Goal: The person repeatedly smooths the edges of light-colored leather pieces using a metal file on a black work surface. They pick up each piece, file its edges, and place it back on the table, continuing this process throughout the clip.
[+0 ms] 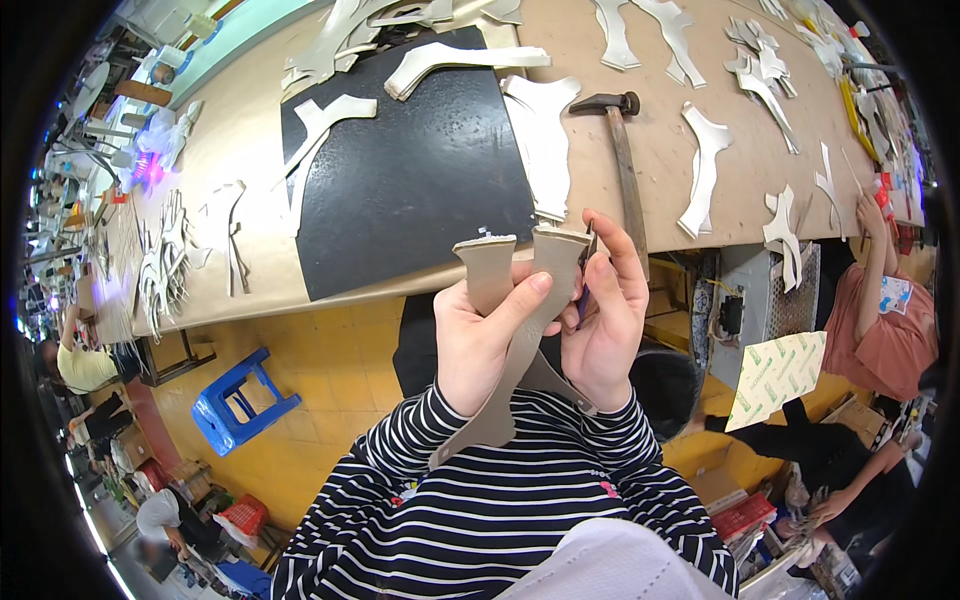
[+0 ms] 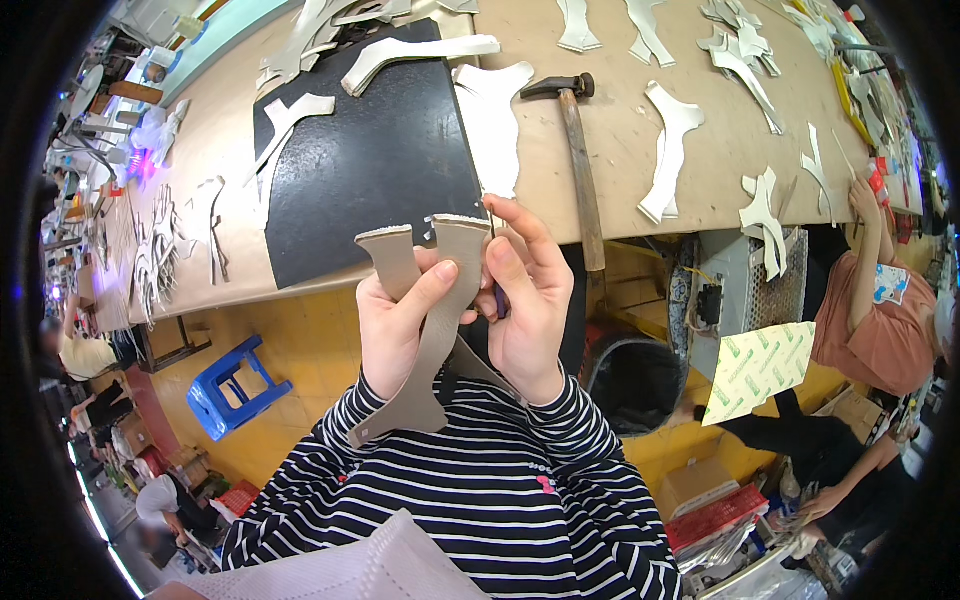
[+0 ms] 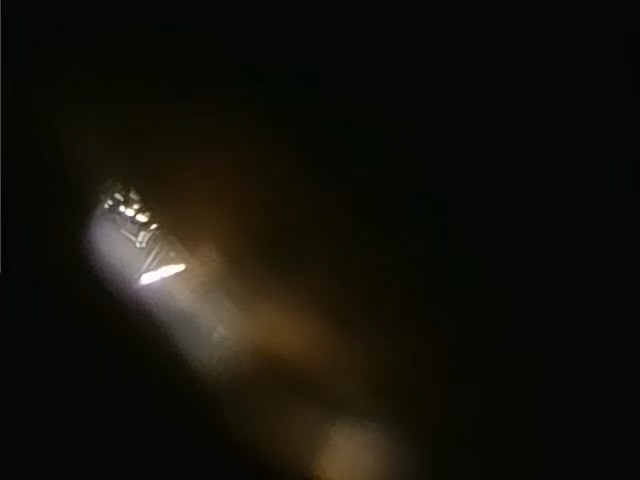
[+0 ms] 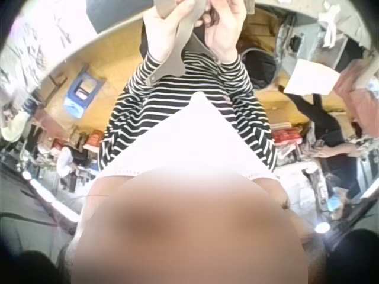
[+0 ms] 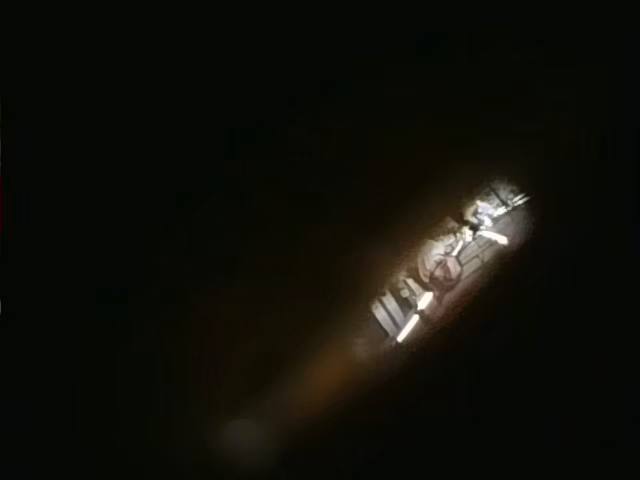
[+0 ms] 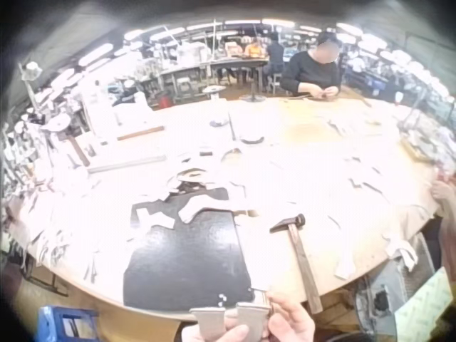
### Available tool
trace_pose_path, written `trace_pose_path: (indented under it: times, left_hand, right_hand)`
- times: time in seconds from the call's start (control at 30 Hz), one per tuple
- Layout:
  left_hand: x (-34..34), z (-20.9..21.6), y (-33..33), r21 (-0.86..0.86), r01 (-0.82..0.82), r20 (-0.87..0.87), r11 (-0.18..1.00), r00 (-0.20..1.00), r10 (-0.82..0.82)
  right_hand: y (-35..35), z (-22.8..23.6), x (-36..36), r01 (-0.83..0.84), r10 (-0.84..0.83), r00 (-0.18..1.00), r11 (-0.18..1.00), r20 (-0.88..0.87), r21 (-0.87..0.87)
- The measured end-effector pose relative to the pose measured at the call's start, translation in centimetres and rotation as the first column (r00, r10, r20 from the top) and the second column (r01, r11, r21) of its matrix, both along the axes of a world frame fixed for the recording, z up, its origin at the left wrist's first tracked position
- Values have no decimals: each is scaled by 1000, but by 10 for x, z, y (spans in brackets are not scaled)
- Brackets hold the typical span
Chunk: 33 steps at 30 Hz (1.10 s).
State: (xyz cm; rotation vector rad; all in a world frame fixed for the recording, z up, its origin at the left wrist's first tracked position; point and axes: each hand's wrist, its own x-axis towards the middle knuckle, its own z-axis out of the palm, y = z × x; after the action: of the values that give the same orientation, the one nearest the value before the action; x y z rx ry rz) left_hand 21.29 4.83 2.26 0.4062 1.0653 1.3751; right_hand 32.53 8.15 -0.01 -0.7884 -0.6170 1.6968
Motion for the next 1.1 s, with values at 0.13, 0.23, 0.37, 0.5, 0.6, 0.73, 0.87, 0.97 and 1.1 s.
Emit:
trace_pose_path:
  times: [0.13,0.23,0.37,0.5,0.6,0.73,0.87,0.97,1.1]
  left_hand:
    - [4,-3,1,-13,31,5,999,1000,-31]
    - [10,-5,-2,-18,17,-20,1000,1000,-17]
    - [16,-6,-3,-42,-9,-85,999,996,5]
    - [17,-7,-2,-62,-3,-115,998,993,-4]
    - [17,-7,-2,-51,9,-105,999,994,-14]
    - [20,-9,-1,-50,0,-100,999,995,-5]
    - [19,-9,-2,-57,12,-103,998,994,-18]
    - [18,-9,-3,-55,21,-98,998,995,-26]
    - [18,-10,-3,-52,24,-109,998,994,-29]
  right_hand:
    - [1,-6,5,19,-23,998,998,-55,-68]
    - [2,-13,8,-21,14,971,999,-239,-27]
    - [-1,-19,9,39,-42,987,999,-156,-21]
    - [-2,-20,10,65,-71,979,997,-193,-36]
    - [-1,-20,10,67,-71,975,997,-209,-27]
    - [-2,-20,11,71,-77,969,997,-236,-30]
    - [-3,-22,12,64,-72,966,997,-247,-41]
    - [-4,-22,12,63,-69,962,997,-262,-34]
    - [-5,-22,11,76,-88,960,996,-265,-53]
